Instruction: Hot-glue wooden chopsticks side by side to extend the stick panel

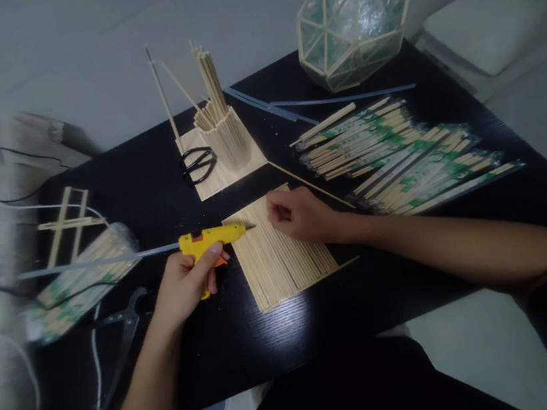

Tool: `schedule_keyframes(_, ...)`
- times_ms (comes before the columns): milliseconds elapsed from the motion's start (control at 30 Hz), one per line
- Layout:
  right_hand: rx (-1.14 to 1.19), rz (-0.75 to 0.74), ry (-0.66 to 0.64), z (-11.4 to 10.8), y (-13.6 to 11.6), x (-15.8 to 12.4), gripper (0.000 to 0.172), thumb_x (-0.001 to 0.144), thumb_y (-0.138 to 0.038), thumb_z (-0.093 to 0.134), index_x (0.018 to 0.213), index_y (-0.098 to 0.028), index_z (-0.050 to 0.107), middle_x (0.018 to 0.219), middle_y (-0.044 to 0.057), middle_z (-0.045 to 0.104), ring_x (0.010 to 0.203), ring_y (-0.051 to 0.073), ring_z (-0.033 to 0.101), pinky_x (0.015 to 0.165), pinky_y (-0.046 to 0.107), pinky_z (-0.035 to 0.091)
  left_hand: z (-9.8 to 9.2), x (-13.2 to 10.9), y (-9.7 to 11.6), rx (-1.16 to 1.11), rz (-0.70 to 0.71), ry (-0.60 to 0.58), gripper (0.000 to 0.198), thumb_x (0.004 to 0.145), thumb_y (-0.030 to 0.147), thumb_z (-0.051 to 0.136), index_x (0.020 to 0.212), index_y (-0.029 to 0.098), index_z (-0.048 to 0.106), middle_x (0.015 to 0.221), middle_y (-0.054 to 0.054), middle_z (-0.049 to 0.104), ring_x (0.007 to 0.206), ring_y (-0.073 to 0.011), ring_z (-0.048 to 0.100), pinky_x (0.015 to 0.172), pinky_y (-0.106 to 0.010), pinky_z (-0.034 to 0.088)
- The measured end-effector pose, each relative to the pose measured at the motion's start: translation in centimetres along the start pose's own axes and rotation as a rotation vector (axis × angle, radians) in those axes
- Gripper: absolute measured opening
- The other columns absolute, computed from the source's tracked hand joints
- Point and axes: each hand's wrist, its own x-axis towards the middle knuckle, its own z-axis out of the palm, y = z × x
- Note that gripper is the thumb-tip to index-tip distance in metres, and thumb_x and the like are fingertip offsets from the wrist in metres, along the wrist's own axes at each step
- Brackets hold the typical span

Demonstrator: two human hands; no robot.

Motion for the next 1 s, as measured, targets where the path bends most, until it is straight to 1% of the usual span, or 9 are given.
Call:
schedule_keyframes(200, -0.012, 0.018, -0.010, -0.08, -0.12, 0.03, 0.021, 0.080, -0.007, 0.055, 0.074, -0.023, 0.044, 0.063, -0.008, 0.047, 0.058, 0.010, 0.043, 0.061, 0.025, 0.031, 0.27, 0.06, -0.07, 0.049, 0.020, 0.008, 0.049, 0.097, 0.051, 0.065, 0.060, 0.019, 0.069, 0.038, 0.001, 0.055, 0.036, -0.0111, 0.048, 0.043, -0.021, 0.037)
schedule_keyframes(400, -0.010, -0.001, 0.006, 0.04, -0.03, 0.04, 0.022, 0.081, -0.008, 0.055, 0.074, -0.024, 0.042, 0.063, -0.008, 0.047, 0.058, 0.010, 0.043, 0.061, 0.026, 0.031, 0.51, 0.09, 0.27, 0.095, 0.027, 0.022, 0.059, 0.096, 0.053, 0.064, 0.047, 0.021, 0.059, 0.036, 0.000, 0.052, 0.035, -0.0104, 0.047, 0.041, -0.021, 0.036)
schedule_keyframes(467, -0.014, -0.005, 0.005, 0.04, -0.02, 0.07, 0.022, 0.081, -0.008, 0.056, 0.074, -0.024, 0.043, 0.063, -0.008, 0.047, 0.058, 0.010, 0.043, 0.061, 0.026, 0.031, 0.56, 0.11, 0.31, 0.099, 0.026, 0.029, 0.057, 0.096, 0.053, 0.064, 0.049, 0.021, 0.061, 0.036, 0.000, 0.052, 0.036, -0.0105, 0.047, 0.041, -0.020, 0.036)
schedule_keyframes(600, -0.010, 0.019, -0.012, -0.02, -0.07, 0.09, 0.022, 0.080, -0.008, 0.055, 0.074, -0.024, 0.043, 0.063, -0.008, 0.048, 0.058, 0.010, 0.042, 0.061, 0.026, 0.030, 0.64, 0.20, 0.28, 0.069, -0.001, 0.036, 0.046, 0.095, 0.053, 0.065, 0.063, 0.019, 0.069, 0.039, 0.000, 0.057, 0.037, -0.0118, 0.049, 0.042, -0.021, 0.037)
schedule_keyframes(800, -0.007, 0.012, -0.010, 0.02, -0.02, 0.01, 0.021, 0.080, -0.008, 0.055, 0.075, -0.024, 0.043, 0.064, -0.007, 0.050, 0.058, 0.011, 0.042, 0.062, 0.026, 0.030, 0.63, 0.28, 0.10, 0.051, -0.028, 0.027, 0.048, 0.094, 0.058, 0.065, 0.065, 0.019, 0.069, 0.040, 0.000, 0.057, 0.035, -0.0116, 0.047, 0.040, -0.021, 0.034)
schedule_keyframes(1000, 0.013, 0.002, -0.009, -0.03, 0.04, 0.01, 0.019, 0.081, -0.008, 0.054, 0.075, -0.024, 0.045, 0.065, -0.007, 0.049, 0.059, 0.010, 0.043, 0.062, 0.026, 0.031, 0.37, 0.28, -0.07, 0.062, -0.013, 0.009, 0.050, 0.094, 0.059, 0.065, 0.063, 0.019, 0.069, 0.040, 0.000, 0.057, 0.037, -0.0116, 0.048, 0.042, -0.022, 0.037)
